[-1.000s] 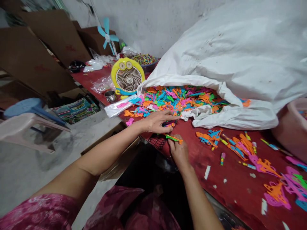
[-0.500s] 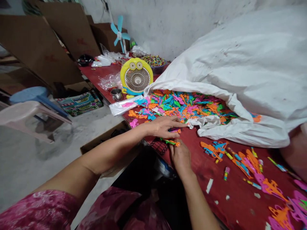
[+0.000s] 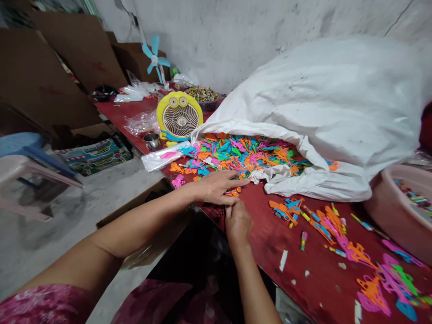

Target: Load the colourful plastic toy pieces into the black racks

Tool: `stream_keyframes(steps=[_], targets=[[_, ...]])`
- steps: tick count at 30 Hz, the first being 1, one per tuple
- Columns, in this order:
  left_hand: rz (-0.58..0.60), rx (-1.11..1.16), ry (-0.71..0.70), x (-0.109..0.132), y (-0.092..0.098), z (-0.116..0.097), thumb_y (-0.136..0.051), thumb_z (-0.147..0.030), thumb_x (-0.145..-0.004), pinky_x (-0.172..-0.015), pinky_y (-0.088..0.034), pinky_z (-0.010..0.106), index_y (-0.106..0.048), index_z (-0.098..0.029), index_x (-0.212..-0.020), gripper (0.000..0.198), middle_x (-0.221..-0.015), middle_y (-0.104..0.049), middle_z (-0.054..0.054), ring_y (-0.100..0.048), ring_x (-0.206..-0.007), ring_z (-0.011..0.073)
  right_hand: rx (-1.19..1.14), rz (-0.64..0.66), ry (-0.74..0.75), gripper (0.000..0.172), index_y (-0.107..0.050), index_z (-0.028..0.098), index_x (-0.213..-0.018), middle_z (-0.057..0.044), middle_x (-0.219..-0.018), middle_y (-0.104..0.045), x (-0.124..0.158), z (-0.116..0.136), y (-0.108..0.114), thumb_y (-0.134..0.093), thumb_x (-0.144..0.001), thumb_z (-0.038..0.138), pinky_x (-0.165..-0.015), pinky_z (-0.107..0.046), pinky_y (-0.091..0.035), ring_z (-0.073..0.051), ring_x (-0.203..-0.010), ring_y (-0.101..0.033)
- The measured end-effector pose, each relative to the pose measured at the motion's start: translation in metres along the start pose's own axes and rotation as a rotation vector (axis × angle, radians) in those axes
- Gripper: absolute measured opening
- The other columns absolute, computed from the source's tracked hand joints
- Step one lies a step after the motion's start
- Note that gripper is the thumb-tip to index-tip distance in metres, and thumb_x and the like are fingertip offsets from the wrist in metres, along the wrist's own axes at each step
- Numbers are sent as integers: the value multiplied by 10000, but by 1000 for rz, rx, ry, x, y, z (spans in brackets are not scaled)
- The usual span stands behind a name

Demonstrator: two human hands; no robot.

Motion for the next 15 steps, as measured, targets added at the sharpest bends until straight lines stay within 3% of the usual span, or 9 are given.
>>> stream_keyframes(steps=[7, 10, 15], targets=[[-51, -118, -8, 2, -6, -5, -431, -474, -953, -898, -453, 360, -336, -251, -1499, 597, -1322, -522, 132, -561, -1084, 259, 160, 184, -104, 283, -650, 140, -1062, -157, -923, -703, 0, 3, -15, -418, -979, 281, -632, -301, -413, -240, -801, -672], [-40, -130, -14, 2, -9, -6, -437, -533, -949, -922, -442, 372, -361, -245, -1481, 610, -1334, -514, 134, -545, -1121, 277, 111, 168, -57, 279, -667, 176, -982, -141, -925, -703, 2, 4, -20, -408, -978, 280, -645, -306, -426, -236, -803, -665], [41, -138, -30, 0, -14, -4, -461, -395, -949, -961, -423, 380, -357, -230, -1480, 566, -1373, -486, 140, -512, -1169, 274, 109, 105, -77, 324, -659, 187, -938, -130, -855, -688, 2, 1, -25, -365, -992, 312, -610, -320, -405, -231, -731, -631]])
Point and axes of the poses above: each hand's wrist, its own x-axis away from the middle knuckle, its own y-axis out of the back of the hand, z = x × y, the point moved 8 cm from there along -x, towards the middle knuckle
